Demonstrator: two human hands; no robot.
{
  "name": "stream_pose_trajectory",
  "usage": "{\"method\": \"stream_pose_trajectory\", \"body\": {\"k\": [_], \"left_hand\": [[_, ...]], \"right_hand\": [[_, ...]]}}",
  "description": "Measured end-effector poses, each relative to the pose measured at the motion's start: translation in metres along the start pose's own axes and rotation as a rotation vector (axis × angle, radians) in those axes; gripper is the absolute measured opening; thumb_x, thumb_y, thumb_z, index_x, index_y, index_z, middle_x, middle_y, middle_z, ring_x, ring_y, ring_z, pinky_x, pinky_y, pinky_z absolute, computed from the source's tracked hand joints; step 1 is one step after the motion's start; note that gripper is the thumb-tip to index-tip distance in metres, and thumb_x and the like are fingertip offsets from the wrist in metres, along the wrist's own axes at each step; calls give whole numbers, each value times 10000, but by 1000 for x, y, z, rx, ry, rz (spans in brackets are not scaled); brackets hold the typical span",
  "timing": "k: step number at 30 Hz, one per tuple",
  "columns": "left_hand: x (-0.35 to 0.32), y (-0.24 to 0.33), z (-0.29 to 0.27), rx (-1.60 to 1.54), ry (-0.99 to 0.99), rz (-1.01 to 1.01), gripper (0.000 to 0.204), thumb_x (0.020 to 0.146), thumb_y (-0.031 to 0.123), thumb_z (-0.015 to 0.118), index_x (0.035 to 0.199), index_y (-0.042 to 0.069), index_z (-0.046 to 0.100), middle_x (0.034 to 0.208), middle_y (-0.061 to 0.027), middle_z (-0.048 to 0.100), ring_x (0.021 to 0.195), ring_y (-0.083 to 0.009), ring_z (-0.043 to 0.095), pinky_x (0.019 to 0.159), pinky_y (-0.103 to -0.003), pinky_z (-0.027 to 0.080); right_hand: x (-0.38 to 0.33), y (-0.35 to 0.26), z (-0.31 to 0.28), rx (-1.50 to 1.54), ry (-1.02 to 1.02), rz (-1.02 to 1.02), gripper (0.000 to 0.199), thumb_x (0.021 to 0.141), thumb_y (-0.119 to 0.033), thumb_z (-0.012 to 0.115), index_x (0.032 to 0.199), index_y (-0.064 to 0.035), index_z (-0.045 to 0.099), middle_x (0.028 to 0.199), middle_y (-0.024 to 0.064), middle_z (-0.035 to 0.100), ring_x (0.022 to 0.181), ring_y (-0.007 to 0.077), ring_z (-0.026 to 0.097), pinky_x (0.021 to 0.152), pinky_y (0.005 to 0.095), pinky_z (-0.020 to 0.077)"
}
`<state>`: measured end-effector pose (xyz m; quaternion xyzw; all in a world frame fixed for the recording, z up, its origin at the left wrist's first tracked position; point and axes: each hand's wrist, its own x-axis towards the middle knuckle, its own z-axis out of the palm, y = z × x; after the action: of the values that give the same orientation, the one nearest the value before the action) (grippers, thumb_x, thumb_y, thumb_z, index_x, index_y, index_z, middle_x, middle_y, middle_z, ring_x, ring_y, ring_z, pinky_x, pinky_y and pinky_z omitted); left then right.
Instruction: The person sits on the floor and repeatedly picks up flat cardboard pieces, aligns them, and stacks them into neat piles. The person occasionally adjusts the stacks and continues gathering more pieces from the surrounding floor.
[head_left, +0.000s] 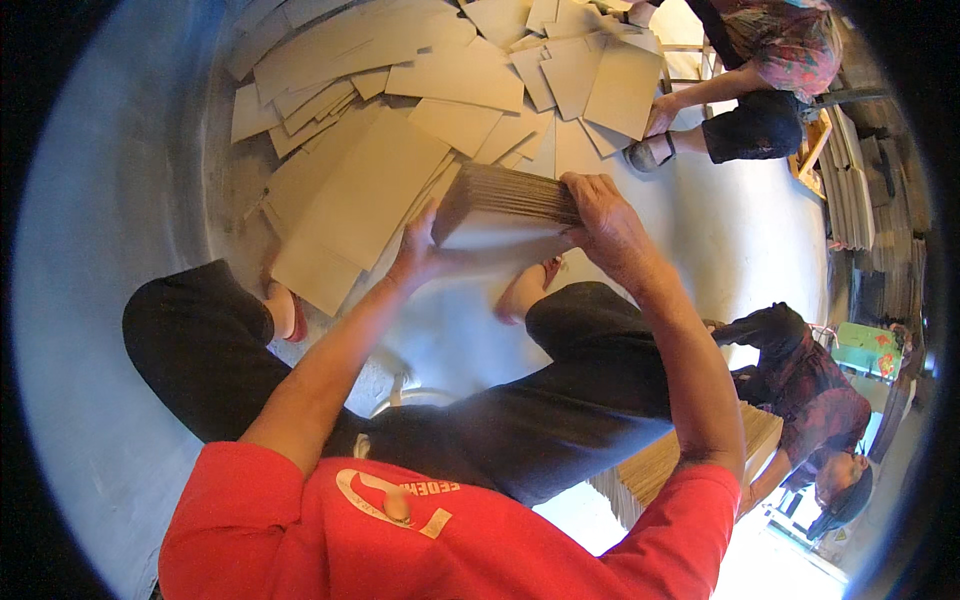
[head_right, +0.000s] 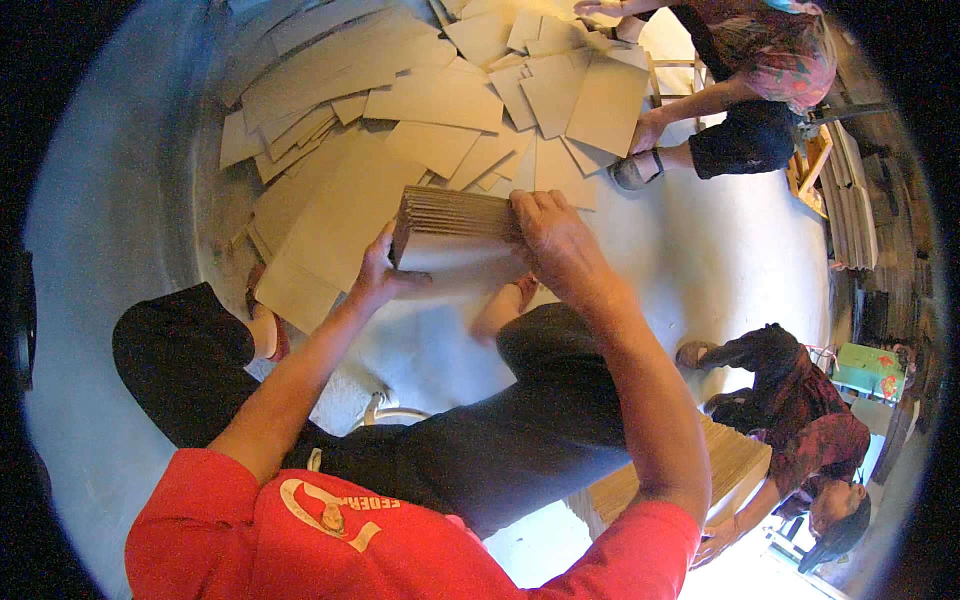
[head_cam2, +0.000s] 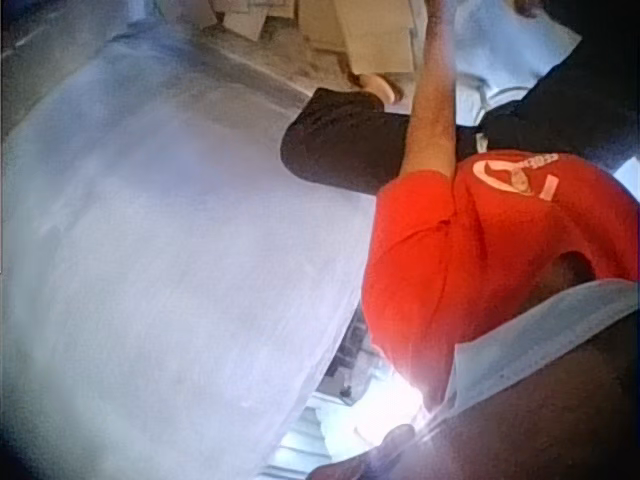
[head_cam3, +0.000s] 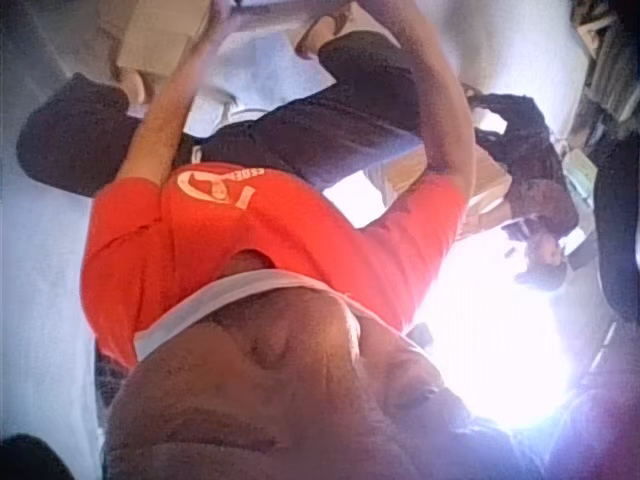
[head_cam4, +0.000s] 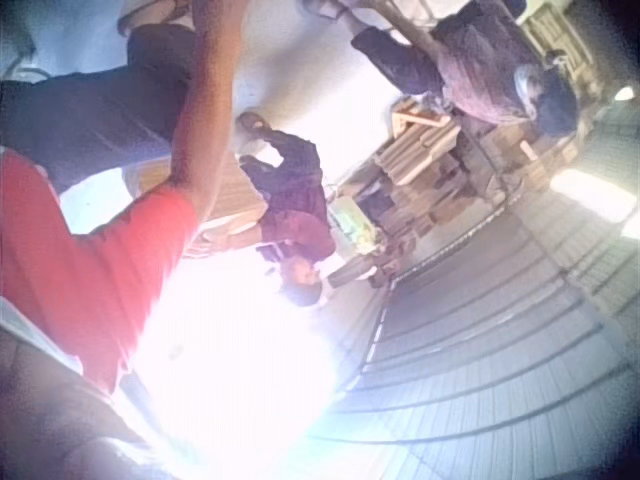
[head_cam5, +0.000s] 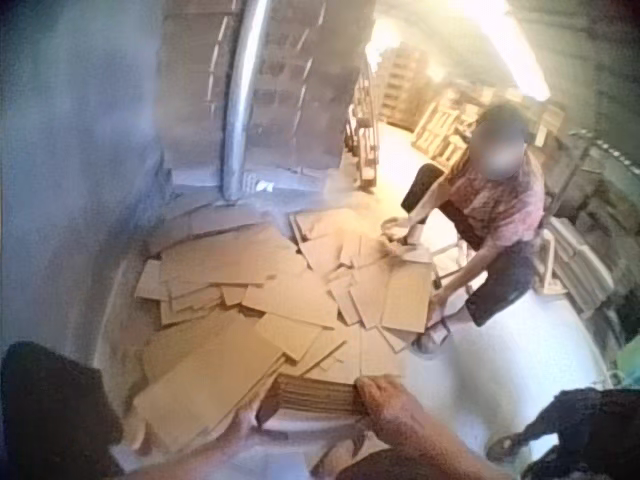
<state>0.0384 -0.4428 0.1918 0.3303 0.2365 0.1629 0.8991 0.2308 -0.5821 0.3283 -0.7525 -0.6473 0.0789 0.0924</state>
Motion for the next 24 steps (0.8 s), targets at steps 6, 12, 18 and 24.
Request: {"method": "stream_pose_trajectory", "body": {"k": [6,12,18,24], "left_hand": [[10,-49,-97,728,-79,197,701,632,-15,783,1254,51,467,1163,-83,572,1072,-207,552,903,-378,478],[20,-37,-116,620,-26,165,709,559,-71,778,1200,63,507,1117,-38,605,1030,-153,562,904,-331,480],[15,-67,-134,752,1,151,586,615,-59,763,1149,59,550,1025,-19,638,964,-153,583,885,-326,493],[31,-56,-166,834,-91,167,537,725,100,756,1200,72,507,1130,-83,574,967,-233,587,741,-403,550]], "right_hand": [[-14,-31,72,-156,-38,-137,804,596,-103,694,1283,77,317,1032,221,504,963,350,511,842,395,444],[10,-52,77,-64,-104,8,1095,310,-71,775,1295,34,310,1075,173,482,971,346,497,832,424,432],[-13,-62,71,-208,-144,58,942,455,-134,772,1282,25,350,1000,176,507,928,351,514,814,440,436],[10,-76,44,-125,33,101,403,748,-121,560,1133,-37,472,969,149,525,951,310,521,775,400,464]]}}
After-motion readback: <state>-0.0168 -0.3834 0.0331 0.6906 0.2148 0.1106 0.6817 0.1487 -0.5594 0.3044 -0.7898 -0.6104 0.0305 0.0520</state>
